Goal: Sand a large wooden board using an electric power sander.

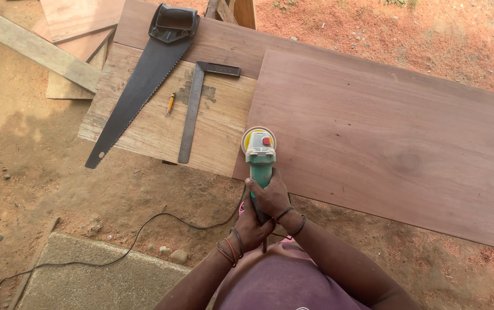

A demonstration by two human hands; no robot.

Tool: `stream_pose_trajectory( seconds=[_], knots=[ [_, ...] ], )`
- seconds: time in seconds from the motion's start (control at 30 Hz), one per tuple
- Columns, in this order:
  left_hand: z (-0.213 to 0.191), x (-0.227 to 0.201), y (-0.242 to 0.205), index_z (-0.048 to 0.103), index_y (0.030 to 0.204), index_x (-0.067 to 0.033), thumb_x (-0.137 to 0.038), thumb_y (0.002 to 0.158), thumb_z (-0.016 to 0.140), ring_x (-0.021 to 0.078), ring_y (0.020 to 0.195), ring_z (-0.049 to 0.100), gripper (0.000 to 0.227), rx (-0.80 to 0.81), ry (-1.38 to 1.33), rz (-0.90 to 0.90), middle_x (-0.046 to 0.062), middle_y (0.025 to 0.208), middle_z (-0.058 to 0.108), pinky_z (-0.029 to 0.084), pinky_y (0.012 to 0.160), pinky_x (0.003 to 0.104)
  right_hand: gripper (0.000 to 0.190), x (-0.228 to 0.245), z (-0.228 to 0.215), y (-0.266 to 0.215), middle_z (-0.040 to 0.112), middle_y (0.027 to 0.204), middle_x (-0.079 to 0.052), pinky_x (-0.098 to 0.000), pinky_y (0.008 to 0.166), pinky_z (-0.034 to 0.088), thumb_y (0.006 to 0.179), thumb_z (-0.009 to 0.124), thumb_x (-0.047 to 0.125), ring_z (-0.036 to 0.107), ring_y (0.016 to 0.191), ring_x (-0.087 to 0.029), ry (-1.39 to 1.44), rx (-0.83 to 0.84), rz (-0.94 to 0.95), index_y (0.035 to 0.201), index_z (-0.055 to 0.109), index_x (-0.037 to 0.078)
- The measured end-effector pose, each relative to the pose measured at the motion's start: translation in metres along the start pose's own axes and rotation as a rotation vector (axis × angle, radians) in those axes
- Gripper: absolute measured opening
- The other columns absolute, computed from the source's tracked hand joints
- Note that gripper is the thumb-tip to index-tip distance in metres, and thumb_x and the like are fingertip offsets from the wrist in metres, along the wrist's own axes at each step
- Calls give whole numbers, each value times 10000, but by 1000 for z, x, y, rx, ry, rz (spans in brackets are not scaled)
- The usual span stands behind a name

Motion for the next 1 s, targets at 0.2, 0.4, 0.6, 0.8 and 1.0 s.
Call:
stream_pose_trajectory(
  seconds=[0.2, 0.4, 0.6, 0.8, 1.0],
  knots=[
    [36, 12, 11, -134, 1559, -10, -84, 899, 664, 250, 1107, 711, 1037, 73, -83, -23, 188, 1238, 646, 611, 927, 366, 662, -16, -35, -7, 707, 1111, -236, -456, 882, 557, 820, 743, 464, 719, 1008, -378, -27, -68, 78, 1236, 556, -16],
    [20, -8, -1, -260, 1549, -15, -31, 858, 592, 216, 1036, 706, 1097, 64, -125, -16, 160, 1209, 624, 608, 874, 341, 675, -8, -16, -8, 704, 1107, -228, -458, 872, 560, 804, 749, 455, 724, 1006, -370, 22, -41, 58, 1243, 541, -14],
    [1, 1, -8, -243, 1540, -22, -52, 924, 622, 220, 1066, 696, 1063, -45, -37, 11, 183, 1222, 657, 580, 907, 347, 741, 2, 6, -5, 690, 1112, -251, -475, 882, 545, 813, 760, 477, 699, 1024, -392, -41, 53, 48, 1285, 490, -26],
    [24, 4, -4, -304, 1519, -37, -59, 908, 602, 233, 1120, 694, 1093, 24, -124, 30, 180, 1251, 633, 573, 955, 371, 695, -6, -15, -11, 708, 1106, -240, -459, 883, 559, 804, 751, 446, 723, 1012, -374, -39, 18, 82, 1266, 521, -18],
    [9, 22, -7, -415, 1493, -46, -77, 901, 563, 260, 1009, 710, 1143, 16, -172, -94, 187, 1139, 687, 582, 908, 355, 711, 9, 10, -3, 695, 1118, -245, -457, 883, 554, 805, 756, 442, 715, 1020, -376, -11, 54, 13, 1274, 505, -31]
  ],
)
Point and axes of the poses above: each hand's wrist, its own y-axis towards the middle knuckle, its own z-axis out of the palm, x = y × z, the point moved 5 cm from there along y, towards the middle knuckle
